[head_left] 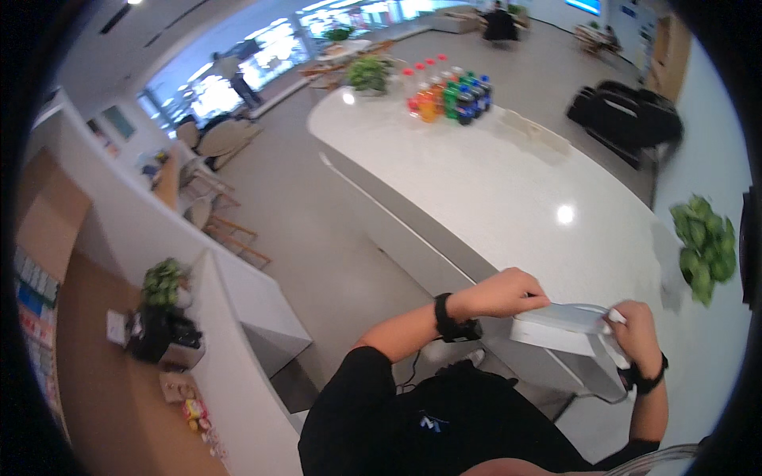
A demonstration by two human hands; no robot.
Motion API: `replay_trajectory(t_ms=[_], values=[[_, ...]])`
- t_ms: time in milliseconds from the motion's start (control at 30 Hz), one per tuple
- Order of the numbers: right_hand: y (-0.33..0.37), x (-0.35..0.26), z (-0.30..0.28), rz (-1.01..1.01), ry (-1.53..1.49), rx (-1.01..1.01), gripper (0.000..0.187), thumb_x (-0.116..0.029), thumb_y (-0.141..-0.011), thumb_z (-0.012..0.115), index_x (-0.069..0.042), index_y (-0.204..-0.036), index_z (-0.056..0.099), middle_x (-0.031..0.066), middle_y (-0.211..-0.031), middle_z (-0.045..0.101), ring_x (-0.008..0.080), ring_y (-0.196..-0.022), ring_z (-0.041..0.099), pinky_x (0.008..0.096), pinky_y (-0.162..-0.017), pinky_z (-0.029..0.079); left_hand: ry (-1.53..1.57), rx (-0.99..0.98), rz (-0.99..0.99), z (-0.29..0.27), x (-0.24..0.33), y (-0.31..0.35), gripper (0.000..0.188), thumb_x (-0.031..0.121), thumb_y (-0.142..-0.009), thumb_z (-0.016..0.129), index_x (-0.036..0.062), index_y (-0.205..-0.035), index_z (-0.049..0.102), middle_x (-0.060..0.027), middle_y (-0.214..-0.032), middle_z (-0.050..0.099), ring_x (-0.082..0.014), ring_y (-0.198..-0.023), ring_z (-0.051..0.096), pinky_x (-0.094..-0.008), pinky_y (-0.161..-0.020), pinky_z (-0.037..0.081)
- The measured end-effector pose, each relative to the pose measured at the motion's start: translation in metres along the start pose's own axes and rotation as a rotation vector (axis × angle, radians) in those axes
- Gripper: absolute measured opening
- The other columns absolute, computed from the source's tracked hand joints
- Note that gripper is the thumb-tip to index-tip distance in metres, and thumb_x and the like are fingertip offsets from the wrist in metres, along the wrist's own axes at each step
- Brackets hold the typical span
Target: The person wipes a white countertop with a white cloth, then cleans several flat promotional signs and a potted plant. The person moves the plant to a different location and wipes the leaves before returning it to the counter.
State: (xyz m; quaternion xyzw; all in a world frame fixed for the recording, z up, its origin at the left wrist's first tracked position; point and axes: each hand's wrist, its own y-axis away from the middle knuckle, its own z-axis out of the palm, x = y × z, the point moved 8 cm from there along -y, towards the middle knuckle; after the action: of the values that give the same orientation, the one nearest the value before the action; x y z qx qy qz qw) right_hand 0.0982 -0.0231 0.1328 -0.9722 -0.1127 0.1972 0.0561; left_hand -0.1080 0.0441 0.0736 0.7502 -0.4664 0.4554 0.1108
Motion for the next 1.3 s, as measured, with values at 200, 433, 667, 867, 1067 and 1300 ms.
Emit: replay_trajectory(t_ms=[200,433,667,867,1067,1300], values=[[-0.063,0.025,-0.023,-0.054,-0.031,0.041,0.010,-0.011,-0.069,0.066,-0.001,-0.070,0.066,0.0207,-0.069,0.060,0.0398,-0.068,0.058,0.0449,-0.061,0.045,-0.206,-0.018,-0.063,-0.062,0.009,-0.060,0.019,0.020,-0.086,0.061,0.0039,-0.086,0.071,-0.0124,-0.079,0.067,-0.0281,-0.073,0.063,-0.0357,-0.068,0.050],[-0.116,0.069,-0.058,0.055,-0.111,0.200,0.014,-0.010,-0.071,0.067,0.003,-0.070,0.061,0.0231,-0.070,0.058,0.0426,-0.070,0.056,0.0460,-0.063,0.043,-0.405,0.029,0.057,-0.104,0.015,-0.137,0.015,0.017,-0.082,0.063,0.0036,-0.084,0.071,-0.0126,-0.077,0.067,-0.0300,-0.072,0.063,-0.0374,-0.067,0.050],[-0.141,0.136,-0.069,0.205,-0.127,0.226,0.021,-0.010,-0.072,0.069,0.006,-0.071,0.056,0.0250,-0.069,0.053,0.0425,-0.067,0.051,0.0439,-0.062,0.040,-0.506,-0.028,0.163,-0.105,-0.015,-0.219,0.013,0.016,-0.078,0.064,0.0055,-0.080,0.071,-0.0124,-0.074,0.067,-0.0318,-0.073,0.063,-0.0407,-0.069,0.050],[-0.175,0.176,-0.055,0.270,-0.048,0.233,0.021,-0.012,-0.071,0.073,0.005,-0.076,0.061,0.0234,-0.076,0.057,0.0396,-0.076,0.056,0.0418,-0.070,0.044,-0.579,-0.016,0.180,-0.105,-0.064,-0.254,0.013,0.015,-0.077,0.062,0.0063,-0.076,0.071,-0.0127,-0.073,0.066,-0.0327,-0.072,0.063,-0.0419,-0.068,0.050],[-0.202,0.194,-0.008,0.272,0.170,0.007,0.022,-0.016,-0.071,0.073,0.001,-0.085,0.068,0.0220,-0.085,0.063,0.0389,-0.087,0.059,0.0446,-0.078,0.048,-0.735,-0.076,0.199,-0.094,-0.126,-0.287,0.013,0.013,-0.075,0.061,0.0043,-0.069,0.068,-0.0161,-0.072,0.065,-0.0356,-0.070,0.061,-0.0442,-0.068,0.050],[-0.247,0.234,0.013,0.223,0.527,-0.075,0.014,-0.018,-0.075,0.065,-0.004,-0.077,0.065,0.0184,-0.082,0.063,0.0375,-0.081,0.061,0.0479,-0.072,0.049,-0.810,-0.223,0.338,-0.075,-0.192,-0.337,0.010,0.013,-0.075,0.061,0.0063,-0.075,0.068,-0.0176,-0.075,0.065,-0.0372,-0.073,0.062,-0.0471,-0.069,0.050]])
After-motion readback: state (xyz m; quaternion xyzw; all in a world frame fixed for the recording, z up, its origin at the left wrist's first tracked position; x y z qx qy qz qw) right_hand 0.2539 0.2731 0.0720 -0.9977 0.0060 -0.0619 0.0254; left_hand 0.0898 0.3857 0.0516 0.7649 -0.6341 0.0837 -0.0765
